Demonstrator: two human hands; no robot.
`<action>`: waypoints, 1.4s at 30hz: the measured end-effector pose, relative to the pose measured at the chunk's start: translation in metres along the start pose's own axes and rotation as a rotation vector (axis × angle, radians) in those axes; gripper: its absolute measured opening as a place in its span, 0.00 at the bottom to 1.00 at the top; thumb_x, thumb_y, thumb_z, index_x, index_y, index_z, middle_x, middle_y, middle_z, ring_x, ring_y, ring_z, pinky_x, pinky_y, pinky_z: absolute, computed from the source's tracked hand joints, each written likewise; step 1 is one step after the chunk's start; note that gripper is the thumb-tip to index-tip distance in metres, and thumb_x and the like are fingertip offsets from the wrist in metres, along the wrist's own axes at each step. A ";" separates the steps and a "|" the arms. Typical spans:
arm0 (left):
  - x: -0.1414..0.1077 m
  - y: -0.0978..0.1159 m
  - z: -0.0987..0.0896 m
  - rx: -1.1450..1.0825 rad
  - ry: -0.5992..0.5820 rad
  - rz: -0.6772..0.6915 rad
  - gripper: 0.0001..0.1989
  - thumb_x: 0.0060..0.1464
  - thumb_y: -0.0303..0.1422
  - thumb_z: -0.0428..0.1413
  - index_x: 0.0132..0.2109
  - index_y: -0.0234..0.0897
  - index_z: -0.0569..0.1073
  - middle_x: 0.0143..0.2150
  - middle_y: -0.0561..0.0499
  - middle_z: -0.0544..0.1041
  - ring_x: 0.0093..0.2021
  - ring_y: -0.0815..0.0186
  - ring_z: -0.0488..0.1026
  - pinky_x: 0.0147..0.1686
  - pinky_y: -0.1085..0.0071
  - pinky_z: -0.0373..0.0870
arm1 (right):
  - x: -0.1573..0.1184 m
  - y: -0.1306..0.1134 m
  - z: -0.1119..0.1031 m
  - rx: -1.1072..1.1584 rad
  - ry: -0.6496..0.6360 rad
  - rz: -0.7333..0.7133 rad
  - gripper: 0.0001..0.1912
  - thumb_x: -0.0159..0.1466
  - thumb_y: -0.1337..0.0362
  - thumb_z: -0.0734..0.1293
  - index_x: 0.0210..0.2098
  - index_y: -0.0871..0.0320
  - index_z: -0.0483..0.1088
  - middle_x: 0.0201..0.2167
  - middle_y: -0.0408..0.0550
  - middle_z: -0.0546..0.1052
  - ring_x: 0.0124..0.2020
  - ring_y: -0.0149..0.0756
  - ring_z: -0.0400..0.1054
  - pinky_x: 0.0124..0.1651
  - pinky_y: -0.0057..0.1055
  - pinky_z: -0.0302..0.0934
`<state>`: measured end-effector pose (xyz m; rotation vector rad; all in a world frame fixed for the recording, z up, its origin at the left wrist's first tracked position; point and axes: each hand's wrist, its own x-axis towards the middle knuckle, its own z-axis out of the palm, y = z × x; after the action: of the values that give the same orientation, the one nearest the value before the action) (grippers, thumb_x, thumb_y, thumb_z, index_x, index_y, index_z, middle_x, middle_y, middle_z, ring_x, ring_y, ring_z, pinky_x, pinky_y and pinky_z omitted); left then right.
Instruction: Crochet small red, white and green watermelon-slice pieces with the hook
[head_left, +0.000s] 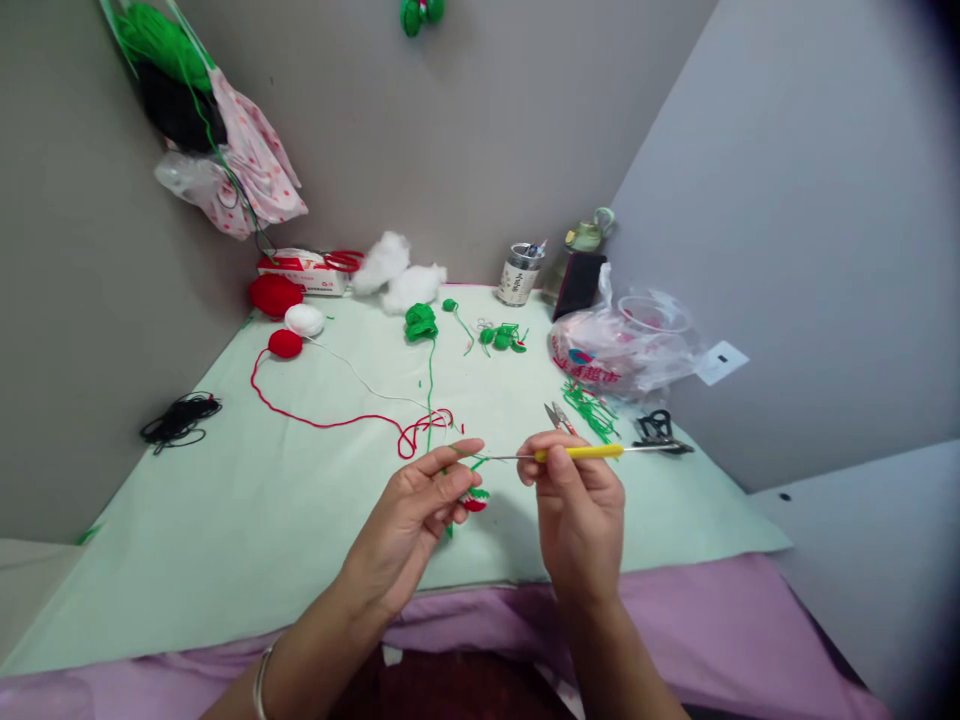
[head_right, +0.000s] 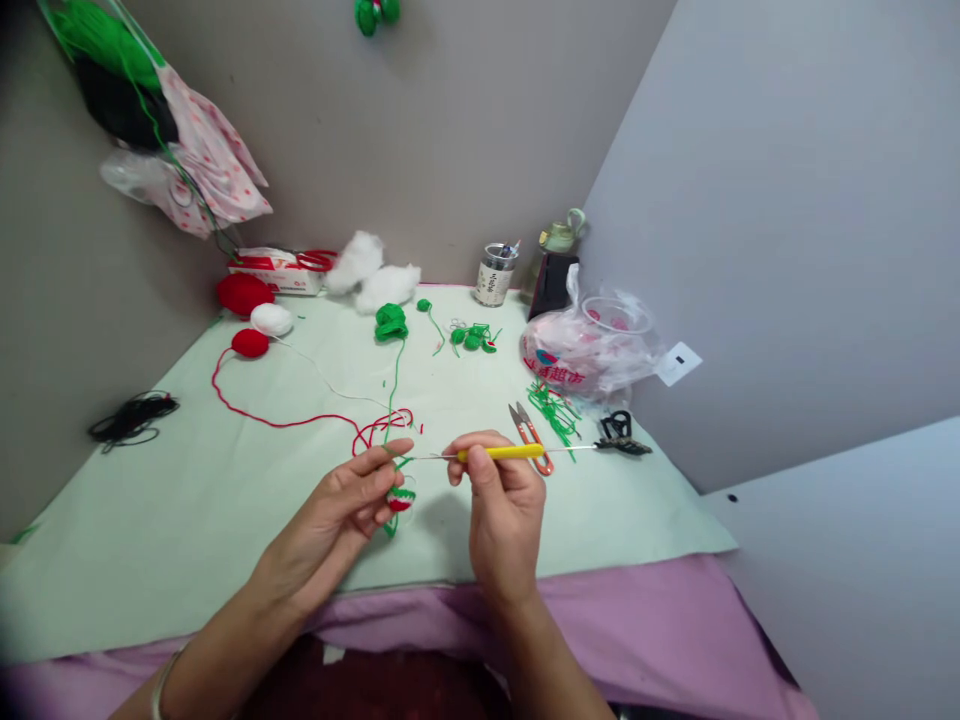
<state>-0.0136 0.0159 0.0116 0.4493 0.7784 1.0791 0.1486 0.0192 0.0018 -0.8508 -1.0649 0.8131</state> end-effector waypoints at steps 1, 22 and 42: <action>-0.001 0.000 0.000 0.027 0.000 0.004 0.16 0.46 0.31 0.75 0.44 0.36 0.87 0.31 0.51 0.79 0.28 0.73 0.71 0.28 0.79 0.66 | 0.002 -0.001 -0.001 0.053 0.015 0.028 0.09 0.70 0.61 0.70 0.35 0.55 0.81 0.31 0.47 0.78 0.28 0.32 0.68 0.31 0.31 0.66; -0.003 -0.012 0.004 0.216 -0.143 0.026 0.18 0.49 0.36 0.75 0.47 0.36 0.87 0.26 0.55 0.76 0.26 0.70 0.72 0.30 0.73 0.71 | 0.007 0.008 0.004 -0.448 0.005 -0.347 0.08 0.70 0.67 0.69 0.41 0.50 0.82 0.37 0.48 0.81 0.37 0.39 0.76 0.39 0.37 0.72; -0.004 0.000 0.002 0.038 -0.017 0.085 0.19 0.50 0.31 0.74 0.51 0.38 0.86 0.38 0.52 0.79 0.40 0.68 0.77 0.49 0.70 0.79 | -0.017 -0.019 -0.003 -0.293 -0.194 -0.261 0.10 0.73 0.71 0.65 0.43 0.53 0.78 0.33 0.43 0.78 0.35 0.33 0.72 0.38 0.31 0.68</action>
<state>-0.0135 0.0124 0.0142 0.5268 0.7711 1.1394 0.1502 -0.0047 0.0116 -0.8651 -1.4581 0.5337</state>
